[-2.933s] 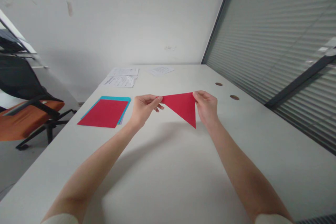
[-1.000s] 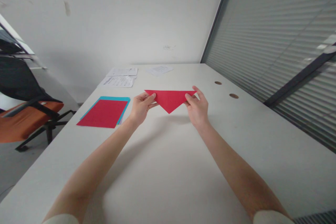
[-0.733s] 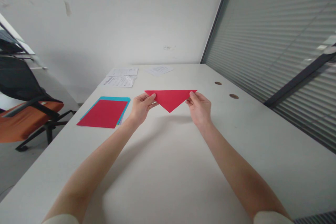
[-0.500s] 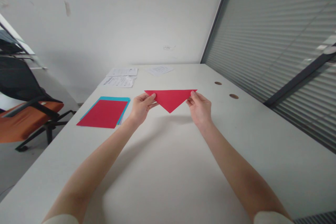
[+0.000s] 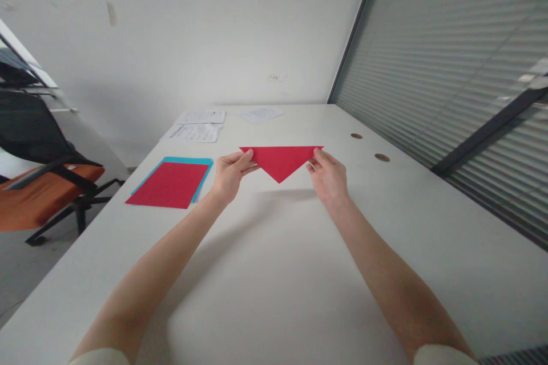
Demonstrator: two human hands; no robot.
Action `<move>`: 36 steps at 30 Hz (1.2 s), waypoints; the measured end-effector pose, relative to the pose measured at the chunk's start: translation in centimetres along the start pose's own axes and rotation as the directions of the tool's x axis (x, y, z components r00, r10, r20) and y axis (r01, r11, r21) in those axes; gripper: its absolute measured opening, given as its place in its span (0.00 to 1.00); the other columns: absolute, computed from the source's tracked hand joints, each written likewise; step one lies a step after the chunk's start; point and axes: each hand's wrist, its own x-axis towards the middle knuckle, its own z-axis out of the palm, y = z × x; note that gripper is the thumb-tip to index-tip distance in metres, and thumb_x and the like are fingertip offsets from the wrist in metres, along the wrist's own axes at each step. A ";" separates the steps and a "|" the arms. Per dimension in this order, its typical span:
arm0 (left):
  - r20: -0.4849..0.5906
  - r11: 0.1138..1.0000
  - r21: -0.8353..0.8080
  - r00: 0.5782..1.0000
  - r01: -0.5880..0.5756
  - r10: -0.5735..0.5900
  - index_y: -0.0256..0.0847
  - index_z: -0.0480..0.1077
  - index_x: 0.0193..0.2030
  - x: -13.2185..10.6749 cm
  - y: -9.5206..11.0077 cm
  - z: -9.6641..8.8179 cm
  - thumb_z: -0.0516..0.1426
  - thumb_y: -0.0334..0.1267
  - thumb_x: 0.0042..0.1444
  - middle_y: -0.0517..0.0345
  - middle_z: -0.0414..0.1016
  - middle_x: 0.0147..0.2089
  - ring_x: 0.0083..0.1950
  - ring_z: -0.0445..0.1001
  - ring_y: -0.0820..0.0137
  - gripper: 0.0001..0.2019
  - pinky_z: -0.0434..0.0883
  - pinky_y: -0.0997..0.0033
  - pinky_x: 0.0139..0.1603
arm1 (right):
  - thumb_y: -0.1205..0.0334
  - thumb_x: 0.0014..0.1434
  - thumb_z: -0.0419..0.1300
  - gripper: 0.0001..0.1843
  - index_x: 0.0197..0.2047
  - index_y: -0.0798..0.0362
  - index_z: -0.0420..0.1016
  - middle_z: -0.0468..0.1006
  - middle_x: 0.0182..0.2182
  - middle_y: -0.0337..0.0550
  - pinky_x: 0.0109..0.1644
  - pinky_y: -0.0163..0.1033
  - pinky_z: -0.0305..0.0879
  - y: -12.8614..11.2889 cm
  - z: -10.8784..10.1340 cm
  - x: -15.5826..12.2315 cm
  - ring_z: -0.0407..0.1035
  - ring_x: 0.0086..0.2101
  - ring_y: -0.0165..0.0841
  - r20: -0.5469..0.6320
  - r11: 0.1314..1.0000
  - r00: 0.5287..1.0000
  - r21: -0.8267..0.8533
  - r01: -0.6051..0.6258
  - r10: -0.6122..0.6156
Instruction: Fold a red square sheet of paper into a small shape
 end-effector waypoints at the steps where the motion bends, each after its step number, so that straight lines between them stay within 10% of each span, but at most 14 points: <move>1: -0.004 1.000 0.009 1.000 0.000 0.000 0.38 0.76 0.28 0.0 0.1 0.0 0.69 0.50 0.45 0.55 0.80 0.30 0.39 0.81 0.62 0.16 0.77 0.55 0.51 | 0.49 0.38 0.74 0.17 0.26 0.49 0.76 0.81 0.29 0.41 0.35 0.40 0.65 0.0 -0.1 0.1 0.73 0.32 0.34 -0.004 1.000 1.000 -0.012 0.006 -0.006; 12: -0.115 0.969 0.225 0.985 -0.102 0.131 0.36 0.76 0.26 1.3 -0.6 -1.6 0.69 0.50 0.44 0.56 0.78 0.26 0.30 0.79 0.66 0.18 0.80 0.62 0.39 | 0.51 0.38 0.74 0.17 0.27 0.51 0.76 0.80 0.27 0.41 0.27 0.35 0.61 1.6 -0.3 0.2 0.75 0.30 0.33 0.032 0.995 0.995 -0.038 -0.091 0.093; 20: -0.094 0.901 0.405 0.987 0.156 -0.129 0.34 0.67 0.57 2.4 -5.3 -4.9 0.70 0.37 0.43 0.58 0.77 0.24 0.26 0.78 0.66 0.34 0.78 0.60 0.36 | 0.57 0.39 0.75 0.15 0.24 0.56 0.76 0.77 0.18 0.40 0.23 0.31 0.62 7.7 -2.7 1.0 0.72 0.20 0.27 -0.078 0.922 0.952 -0.236 -0.307 0.297; 23: -0.091 0.794 0.608 0.993 -0.004 0.075 0.37 0.71 0.54 2.1 -7.0 -5.2 0.69 0.32 0.42 0.48 0.79 0.39 0.39 0.80 0.60 0.29 0.76 0.53 0.46 | 0.61 0.43 0.73 0.12 0.22 0.58 0.74 0.76 0.16 0.43 0.19 0.29 0.57 8.8 -3.4 1.0 0.71 0.19 0.28 -0.092 0.904 0.944 -0.271 -0.331 0.318; 26: 0.199 0.487 0.809 0.933 -0.329 0.300 0.41 0.77 0.45 1.2 -8.5 -4.6 0.65 0.32 0.49 0.43 0.76 0.52 0.54 0.75 0.55 0.15 0.69 0.50 0.59 | 0.63 0.46 0.71 0.11 0.21 0.57 0.73 0.76 0.15 0.43 0.16 0.27 0.54 9.2 -3.8 1.1 0.69 0.17 0.27 -0.110 0.889 0.942 -0.313 -0.334 0.316; 30: 0.629 0.258 0.734 0.772 -0.628 0.091 0.41 0.77 0.45 -0.7 -10.0 -3.6 0.56 0.38 0.62 0.46 0.79 0.47 0.51 0.77 0.59 0.09 0.72 0.55 0.56 | 0.67 0.50 0.68 0.10 0.21 0.57 0.72 0.76 0.15 0.43 0.15 0.27 0.56 9.4 -4.0 1.4 0.67 0.14 0.25 -0.133 0.858 0.940 -0.383 -0.341 0.314; 36: 0.790 0.026 0.605 0.595 -0.796 -0.147 0.39 0.71 0.57 -3.1 -9.8 -3.9 0.49 0.49 0.67 0.40 0.71 0.62 0.64 0.70 0.54 0.21 0.65 0.47 0.65 | 0.69 0.53 0.64 0.09 0.24 0.56 0.71 0.77 0.15 0.44 0.16 0.27 0.59 9.9 -3.8 1.8 0.72 0.18 0.30 -0.159 0.803 0.943 -0.495 -0.332 0.292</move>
